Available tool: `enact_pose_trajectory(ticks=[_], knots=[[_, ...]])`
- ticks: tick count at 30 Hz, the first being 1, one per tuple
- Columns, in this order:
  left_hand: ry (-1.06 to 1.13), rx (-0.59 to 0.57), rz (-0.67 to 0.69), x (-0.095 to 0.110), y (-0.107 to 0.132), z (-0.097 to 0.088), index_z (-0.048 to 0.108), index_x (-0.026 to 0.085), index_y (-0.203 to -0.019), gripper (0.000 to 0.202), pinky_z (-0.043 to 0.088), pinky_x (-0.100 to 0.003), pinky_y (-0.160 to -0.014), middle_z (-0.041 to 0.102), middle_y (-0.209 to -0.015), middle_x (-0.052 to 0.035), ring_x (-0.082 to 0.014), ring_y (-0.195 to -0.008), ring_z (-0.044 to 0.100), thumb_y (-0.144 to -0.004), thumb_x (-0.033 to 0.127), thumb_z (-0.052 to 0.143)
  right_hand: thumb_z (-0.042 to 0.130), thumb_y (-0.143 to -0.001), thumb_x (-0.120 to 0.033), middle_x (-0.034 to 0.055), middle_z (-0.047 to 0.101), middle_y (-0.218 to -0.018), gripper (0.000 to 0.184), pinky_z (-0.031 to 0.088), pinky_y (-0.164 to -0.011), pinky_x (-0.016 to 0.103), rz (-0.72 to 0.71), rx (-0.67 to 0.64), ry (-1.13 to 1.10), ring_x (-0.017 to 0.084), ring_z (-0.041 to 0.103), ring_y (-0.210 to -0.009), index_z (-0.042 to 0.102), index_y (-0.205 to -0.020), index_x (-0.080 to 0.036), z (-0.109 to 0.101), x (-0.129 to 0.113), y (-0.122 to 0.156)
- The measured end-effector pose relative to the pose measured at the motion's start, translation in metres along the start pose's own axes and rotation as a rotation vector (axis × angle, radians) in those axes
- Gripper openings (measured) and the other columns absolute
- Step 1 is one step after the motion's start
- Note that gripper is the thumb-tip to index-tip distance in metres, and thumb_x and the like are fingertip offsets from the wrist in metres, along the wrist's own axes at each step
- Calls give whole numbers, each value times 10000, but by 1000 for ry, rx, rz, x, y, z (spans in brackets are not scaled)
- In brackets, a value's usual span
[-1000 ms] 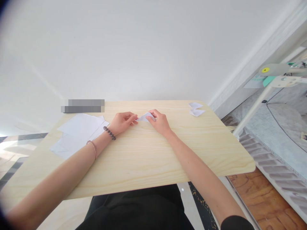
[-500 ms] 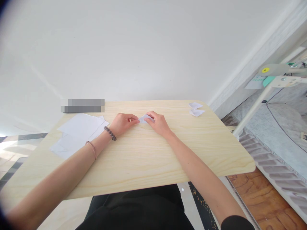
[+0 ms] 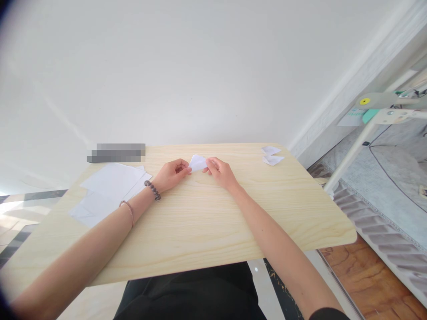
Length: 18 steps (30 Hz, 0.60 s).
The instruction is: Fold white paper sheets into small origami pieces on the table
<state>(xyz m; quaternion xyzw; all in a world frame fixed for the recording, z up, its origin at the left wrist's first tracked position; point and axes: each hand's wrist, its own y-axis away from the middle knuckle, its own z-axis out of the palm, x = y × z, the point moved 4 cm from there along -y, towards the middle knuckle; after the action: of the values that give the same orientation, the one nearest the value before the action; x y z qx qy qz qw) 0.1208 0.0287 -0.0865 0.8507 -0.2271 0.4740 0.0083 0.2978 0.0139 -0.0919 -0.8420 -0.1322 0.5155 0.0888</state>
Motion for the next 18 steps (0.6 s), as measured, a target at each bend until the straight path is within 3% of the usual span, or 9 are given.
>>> enact_pose_trajectory(ticks=[4,10,15,18], knots=[[67,-46,-9,-1,1,2,553,156,-871,300,399,-223,-552,654,-744,-37,-120,-614,551,-760,419,462,285,-841,-488,39,640,-680,469,408,-587,224,3,-21,64,105,529,-576,595,-736,-151,-2,0,0],[-4,-153,-36,1,3,2,625,157,-780,343,309,-212,-457,648,-663,-10,-91,-477,456,-737,459,467,345,-837,-428,26,655,-681,374,401,-580,222,-38,-50,110,105,534,-571,596,-760,-160,-2,-5,2],[-22,-105,-36,1,1,-1,596,154,-790,323,284,-207,-441,620,-638,-4,-86,-460,412,-747,444,459,355,-831,-424,33,665,-729,367,399,-573,215,-12,-131,54,101,540,-583,607,-818,-158,-1,-7,4],[24,-30,2,2,0,-7,569,148,-792,338,300,-203,-470,567,-619,1,-89,-496,412,-772,451,421,388,-807,-446,14,634,-649,381,353,-507,202,-19,-217,96,81,468,-502,614,-714,-155,3,-7,6]])
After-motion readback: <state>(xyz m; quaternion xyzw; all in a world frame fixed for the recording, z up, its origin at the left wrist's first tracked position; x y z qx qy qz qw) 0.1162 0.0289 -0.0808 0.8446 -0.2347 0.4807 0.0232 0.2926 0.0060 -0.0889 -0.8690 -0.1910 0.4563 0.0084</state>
